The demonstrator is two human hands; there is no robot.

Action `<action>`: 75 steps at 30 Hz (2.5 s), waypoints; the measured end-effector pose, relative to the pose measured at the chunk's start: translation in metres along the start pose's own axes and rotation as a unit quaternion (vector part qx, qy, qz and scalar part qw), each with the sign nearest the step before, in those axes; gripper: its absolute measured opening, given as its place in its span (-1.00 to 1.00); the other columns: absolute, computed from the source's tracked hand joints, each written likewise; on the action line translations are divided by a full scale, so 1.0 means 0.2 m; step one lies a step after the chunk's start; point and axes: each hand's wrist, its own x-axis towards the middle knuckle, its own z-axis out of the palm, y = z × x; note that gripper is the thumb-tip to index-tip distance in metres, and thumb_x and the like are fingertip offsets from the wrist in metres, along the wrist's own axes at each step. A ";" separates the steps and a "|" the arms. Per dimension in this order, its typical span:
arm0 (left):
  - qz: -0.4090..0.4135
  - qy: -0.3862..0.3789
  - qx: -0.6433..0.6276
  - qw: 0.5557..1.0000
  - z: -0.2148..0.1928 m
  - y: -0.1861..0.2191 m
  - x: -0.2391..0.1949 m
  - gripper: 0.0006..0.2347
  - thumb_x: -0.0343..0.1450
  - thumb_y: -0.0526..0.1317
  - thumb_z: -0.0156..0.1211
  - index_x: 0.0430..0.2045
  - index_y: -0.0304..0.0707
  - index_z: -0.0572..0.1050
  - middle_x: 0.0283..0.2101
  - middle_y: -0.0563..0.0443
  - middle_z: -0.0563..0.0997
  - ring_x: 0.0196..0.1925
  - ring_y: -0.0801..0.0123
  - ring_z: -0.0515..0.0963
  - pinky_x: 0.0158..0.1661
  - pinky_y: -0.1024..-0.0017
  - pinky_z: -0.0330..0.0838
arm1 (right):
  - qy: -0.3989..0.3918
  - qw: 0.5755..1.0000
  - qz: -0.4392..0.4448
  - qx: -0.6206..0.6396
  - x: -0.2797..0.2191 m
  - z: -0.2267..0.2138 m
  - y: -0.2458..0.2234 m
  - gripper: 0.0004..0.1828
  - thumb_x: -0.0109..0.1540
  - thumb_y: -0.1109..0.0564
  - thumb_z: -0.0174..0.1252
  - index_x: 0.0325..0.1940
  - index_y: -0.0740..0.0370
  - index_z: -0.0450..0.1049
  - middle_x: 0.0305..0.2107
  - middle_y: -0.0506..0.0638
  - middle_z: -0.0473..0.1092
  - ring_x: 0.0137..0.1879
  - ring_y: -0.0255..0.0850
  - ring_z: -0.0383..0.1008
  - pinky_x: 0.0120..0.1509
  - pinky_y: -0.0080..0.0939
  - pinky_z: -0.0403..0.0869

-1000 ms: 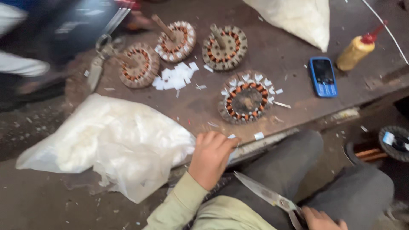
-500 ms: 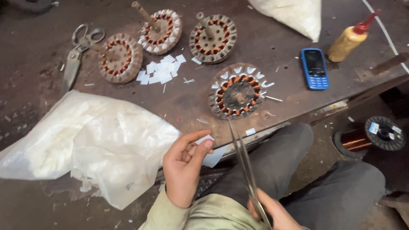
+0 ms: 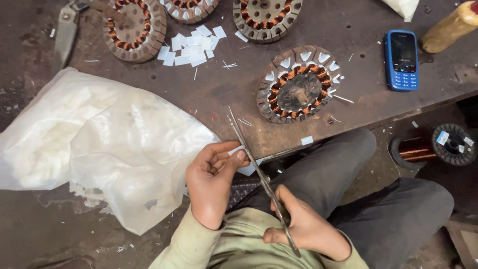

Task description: The person cuts small white paper pieces with scissors and inserts them into slots of a circular copper-wound component. The person repeats this process across multiple similar components on a cluttered workbench.

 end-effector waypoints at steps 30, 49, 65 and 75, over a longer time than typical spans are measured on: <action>-0.068 -0.004 0.070 0.995 0.02 0.08 -0.03 -0.91 0.36 -0.50 0.31 -0.30 -0.54 0.59 -0.35 -0.11 0.74 -0.32 0.47 0.72 -0.27 0.58 0.59 | 0.244 0.968 -0.024 0.056 0.15 0.18 -0.09 -0.68 0.09 0.26 0.32 -0.55 0.24 0.26 -0.77 -0.09 0.20 -0.67 -0.40 0.18 -0.58 -0.29 0.17; 0.048 0.050 0.209 0.975 -0.03 0.13 -0.10 -0.89 0.35 -0.44 0.41 -0.30 -0.50 0.65 -0.45 0.00 0.60 -0.43 0.55 0.48 -0.41 0.62 0.31 | 0.212 0.973 -0.043 0.085 0.07 0.16 0.14 -0.55 0.15 0.17 0.44 -0.53 0.22 0.23 -0.68 -0.15 0.03 -0.51 -0.41 0.00 -0.49 -0.27 0.07; -0.032 -0.271 0.029 0.962 0.30 -0.10 -0.19 -0.84 0.37 -0.38 0.37 -0.21 -0.41 0.62 -0.29 0.01 0.67 -0.29 0.57 0.64 -0.24 0.60 0.54 | 0.259 0.901 0.134 -0.320 -0.56 -0.29 0.48 -0.75 0.08 0.13 0.39 -0.19 0.16 0.57 -0.29 -0.01 0.54 -0.09 -0.25 0.61 0.05 -0.25 0.51; -0.012 -0.281 -0.048 0.958 0.28 -0.09 -0.20 -0.88 0.49 -0.41 0.22 -0.16 -0.52 0.57 -0.18 -0.05 0.68 -0.24 0.53 0.67 -0.21 0.55 0.59 | 0.438 0.889 -0.070 0.110 -0.28 -0.08 -0.19 -0.74 0.14 0.41 0.20 -0.08 0.45 0.56 -0.33 0.09 0.56 -0.25 -0.30 0.61 -0.15 -0.36 0.56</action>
